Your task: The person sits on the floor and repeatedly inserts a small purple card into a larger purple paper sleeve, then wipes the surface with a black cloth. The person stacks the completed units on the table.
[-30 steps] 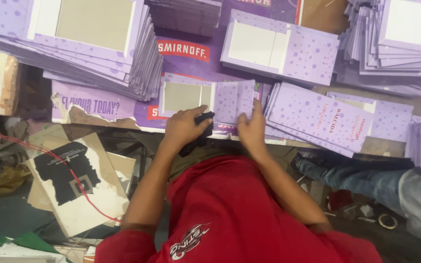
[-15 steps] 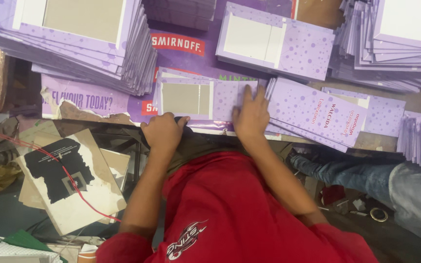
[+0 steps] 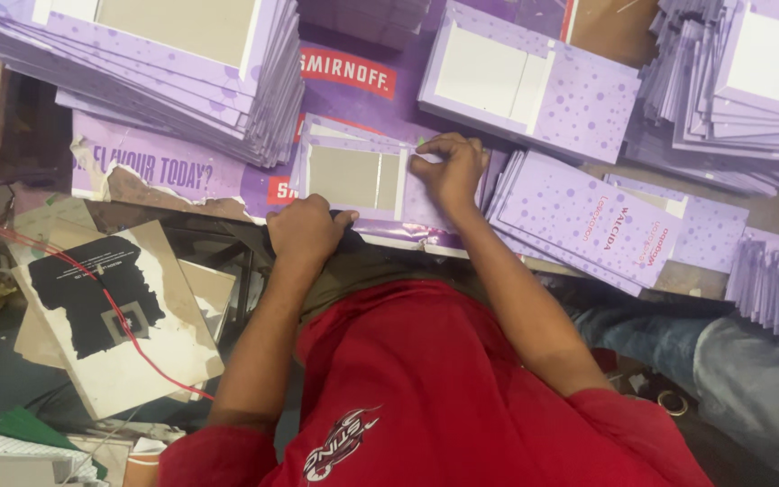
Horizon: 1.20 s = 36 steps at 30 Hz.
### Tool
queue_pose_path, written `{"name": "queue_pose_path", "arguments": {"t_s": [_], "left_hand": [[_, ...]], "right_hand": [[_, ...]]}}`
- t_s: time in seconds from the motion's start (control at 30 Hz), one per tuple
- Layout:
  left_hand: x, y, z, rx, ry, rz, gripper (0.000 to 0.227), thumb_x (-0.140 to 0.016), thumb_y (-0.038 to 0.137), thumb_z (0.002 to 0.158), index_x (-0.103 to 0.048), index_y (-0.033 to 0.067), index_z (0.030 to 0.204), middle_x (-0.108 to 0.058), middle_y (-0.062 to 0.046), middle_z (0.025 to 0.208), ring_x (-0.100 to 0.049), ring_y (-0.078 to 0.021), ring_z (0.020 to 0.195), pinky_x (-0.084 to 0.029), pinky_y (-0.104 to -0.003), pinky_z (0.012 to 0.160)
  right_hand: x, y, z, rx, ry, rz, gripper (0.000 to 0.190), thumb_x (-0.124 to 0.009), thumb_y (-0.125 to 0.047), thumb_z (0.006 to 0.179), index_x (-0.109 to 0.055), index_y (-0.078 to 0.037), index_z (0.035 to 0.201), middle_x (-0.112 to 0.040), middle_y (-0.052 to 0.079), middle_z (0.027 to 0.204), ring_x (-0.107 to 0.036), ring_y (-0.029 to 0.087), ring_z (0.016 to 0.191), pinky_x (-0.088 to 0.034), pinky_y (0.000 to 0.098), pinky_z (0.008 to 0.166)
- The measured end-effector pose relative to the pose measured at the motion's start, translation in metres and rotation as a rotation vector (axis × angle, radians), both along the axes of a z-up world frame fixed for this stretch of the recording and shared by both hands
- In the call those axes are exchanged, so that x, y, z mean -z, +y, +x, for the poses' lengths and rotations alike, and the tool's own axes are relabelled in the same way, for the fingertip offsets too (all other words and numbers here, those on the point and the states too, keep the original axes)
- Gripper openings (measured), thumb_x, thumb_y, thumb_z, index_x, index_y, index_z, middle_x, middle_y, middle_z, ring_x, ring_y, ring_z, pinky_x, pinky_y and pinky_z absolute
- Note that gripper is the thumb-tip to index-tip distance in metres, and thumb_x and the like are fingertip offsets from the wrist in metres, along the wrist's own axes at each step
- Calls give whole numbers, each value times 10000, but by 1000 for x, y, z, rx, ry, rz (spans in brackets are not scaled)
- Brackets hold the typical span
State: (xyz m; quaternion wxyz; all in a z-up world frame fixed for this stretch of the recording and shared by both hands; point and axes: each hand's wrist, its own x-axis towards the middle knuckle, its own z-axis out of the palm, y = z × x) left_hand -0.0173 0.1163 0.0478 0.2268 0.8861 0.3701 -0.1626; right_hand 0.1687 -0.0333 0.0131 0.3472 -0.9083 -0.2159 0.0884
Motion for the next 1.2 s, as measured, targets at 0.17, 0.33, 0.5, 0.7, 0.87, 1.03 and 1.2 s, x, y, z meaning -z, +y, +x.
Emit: {"name": "queue_pose_path", "arguments": {"t_s": [0.17, 0.33, 0.5, 0.7, 0.87, 1.03, 1.2], "left_hand": [[-1, 2, -1, 20, -35, 37, 579, -736, 625, 833, -746, 50, 900, -749, -172, 818, -726, -355, 794, -510, -515, 813], [-1, 0, -1, -36, -25, 6, 591, -746, 631, 831, -742, 44, 905, -744, -184, 821, -726, -365, 791, -530, -488, 766], [0, -2, -2, -63, -95, 3, 567, -768, 600, 807, -743, 40, 894, -746, -180, 829, -726, -372, 789, -526, -509, 770], [-2, 3, 2, -105, -93, -38, 581, -799, 589, 772, -742, 28, 912, -741, -197, 840, -728, -382, 818, -543, -496, 772], [0, 1, -3, -95, -125, -28, 569, -803, 574, 779, -740, 27, 920, -746, -189, 846, -731, -385, 823, -551, -495, 768], [-4, 1, -1, -119, -92, -38, 585, -808, 583, 769, -737, 26, 936, -745, -196, 866, -730, -385, 836, -546, -502, 770], [-5, 2, 1, -121, -26, -80, 604, -794, 592, 784, -729, 23, 974, -747, -191, 892, -731, -378, 869, -548, -490, 786]], "right_hand": [[3, 10, -1, 73, -10, 8, 125, -886, -140, 641, -785, -174, 706, -756, -29, 913, -537, 204, 982, -298, 403, 1015], [6, 14, -6, 110, -10, 1, 117, -864, -130, 687, -751, -161, 684, -750, -37, 891, -527, 205, 991, -293, 401, 1046], [2, 7, -5, -5, -20, -77, 209, -885, -160, 672, -747, -147, 829, -725, 17, 1040, -498, 252, 1093, -290, 442, 1057], [-10, -14, -15, -264, 82, -262, 846, -912, -187, 516, -584, -124, 1293, -427, 169, 1458, -327, 395, 1403, -260, 518, 1222], [-20, -18, -30, -407, 81, -383, 1307, -991, -274, 372, -387, -118, 1520, -217, 212, 1613, -117, 422, 1527, -5, 677, 1221], [-37, -24, -26, -512, 86, -366, 1419, -1039, -391, 375, -327, -123, 1574, -108, 279, 1626, -9, 492, 1502, -3, 695, 1178], [-55, -28, -12, -435, 30, -588, 1514, -1032, -481, 326, -279, -7, 1550, -296, 239, 1552, -243, 467, 1438, -164, 698, 1140]]}}
